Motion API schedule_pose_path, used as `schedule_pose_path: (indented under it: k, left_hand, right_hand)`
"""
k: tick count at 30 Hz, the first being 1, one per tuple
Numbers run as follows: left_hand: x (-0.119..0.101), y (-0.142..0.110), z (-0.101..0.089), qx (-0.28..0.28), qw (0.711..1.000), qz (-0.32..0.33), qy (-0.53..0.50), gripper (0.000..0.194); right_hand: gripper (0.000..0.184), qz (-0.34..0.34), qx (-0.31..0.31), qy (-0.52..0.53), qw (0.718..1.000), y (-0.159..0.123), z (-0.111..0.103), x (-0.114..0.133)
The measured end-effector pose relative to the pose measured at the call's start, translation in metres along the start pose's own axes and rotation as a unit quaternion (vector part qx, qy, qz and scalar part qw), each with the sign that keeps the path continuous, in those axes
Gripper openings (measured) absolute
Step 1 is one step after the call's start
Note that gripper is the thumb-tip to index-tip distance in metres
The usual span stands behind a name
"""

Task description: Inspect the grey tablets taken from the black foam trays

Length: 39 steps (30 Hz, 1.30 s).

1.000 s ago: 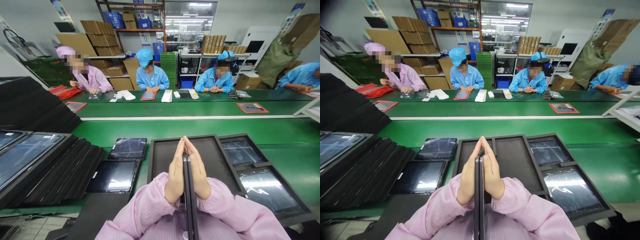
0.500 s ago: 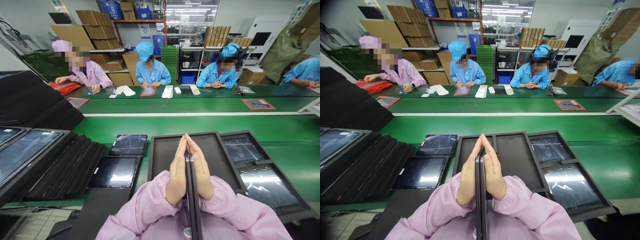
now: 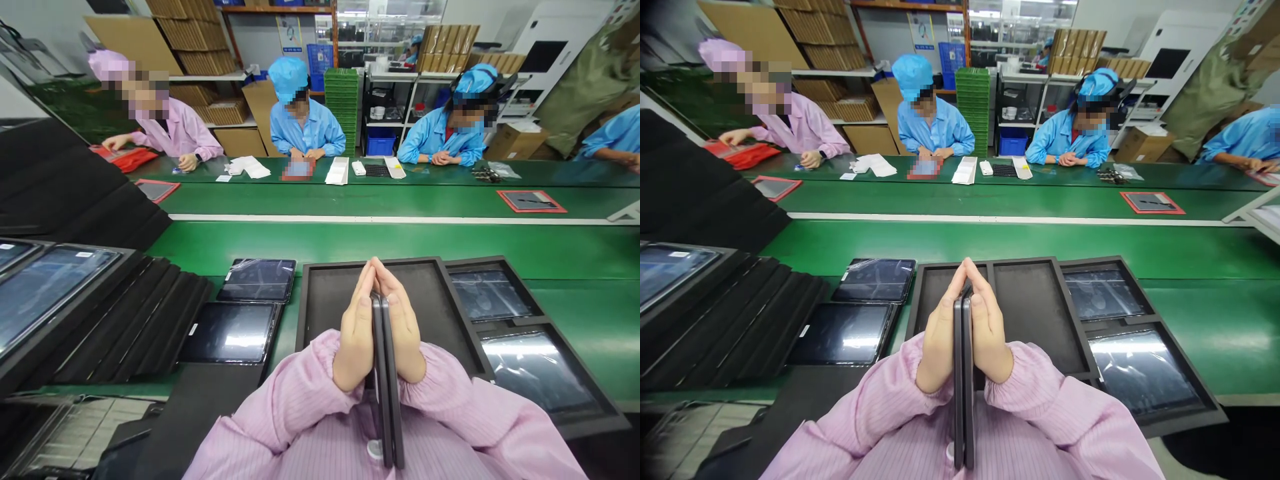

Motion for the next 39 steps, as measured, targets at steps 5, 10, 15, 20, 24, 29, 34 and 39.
schedule_pose_path:
  k: [5, 10, 15, 20, 24, 29, 34, 39]
  left_hand:
    - [0.022, 0.009, -0.007, -0.024, 0.999, 0.013, -0.031, 0.059]
    - [0.088, 0.002, -0.014, 0.031, 0.981, 0.189, 0.029, 0.072]
    - [0.084, 0.004, -0.02, -0.018, 0.952, 0.29, 0.092, 0.047]
    - [0.015, 0.014, -0.009, 0.004, 0.984, 0.179, -0.011, 0.049]
    - [-0.009, 0.009, -0.004, -0.017, 0.99, 0.129, -0.05, 0.054]
    - [-0.01, -0.001, 0.001, -0.008, 0.987, 0.156, -0.049, 0.049]
    - [-0.012, -0.008, 0.003, -0.001, 0.985, 0.164, -0.05, 0.043]
    - [-0.016, -0.007, 0.004, -0.004, 0.985, 0.164, -0.05, 0.044]
  right_hand:
    - [0.04, -0.002, -0.005, -0.008, 1.0, 0.009, -0.004, -0.018]
    - [0.054, -0.051, 0.04, -0.051, 0.997, -0.009, -0.008, -0.07]
    - [0.058, -0.102, 0.033, -0.078, 0.991, -0.005, -0.01, -0.067]
    - [0.045, -0.121, 0.073, -0.09, 0.986, 0.021, 0.0, 0.002]
    - [0.042, -0.099, 0.043, -0.078, 0.991, 0.024, 0.002, 0.026]
    - [0.043, -0.116, 0.041, -0.043, 0.992, 0.015, 0.004, 0.03]
    - [0.041, -0.12, 0.038, -0.017, 0.992, 0.009, 0.005, 0.03]
    - [0.04, -0.112, 0.033, -0.016, 0.993, 0.009, 0.004, 0.031]
Point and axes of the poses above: each hand's wrist, its own y-axis towards the middle knuckle, its own z-axis out of the palm, x = y × z, the point moved 5 cm from there along y, towards the middle knuckle, and after that the axes turned 15 degrees about x, right-handed, at the moved point
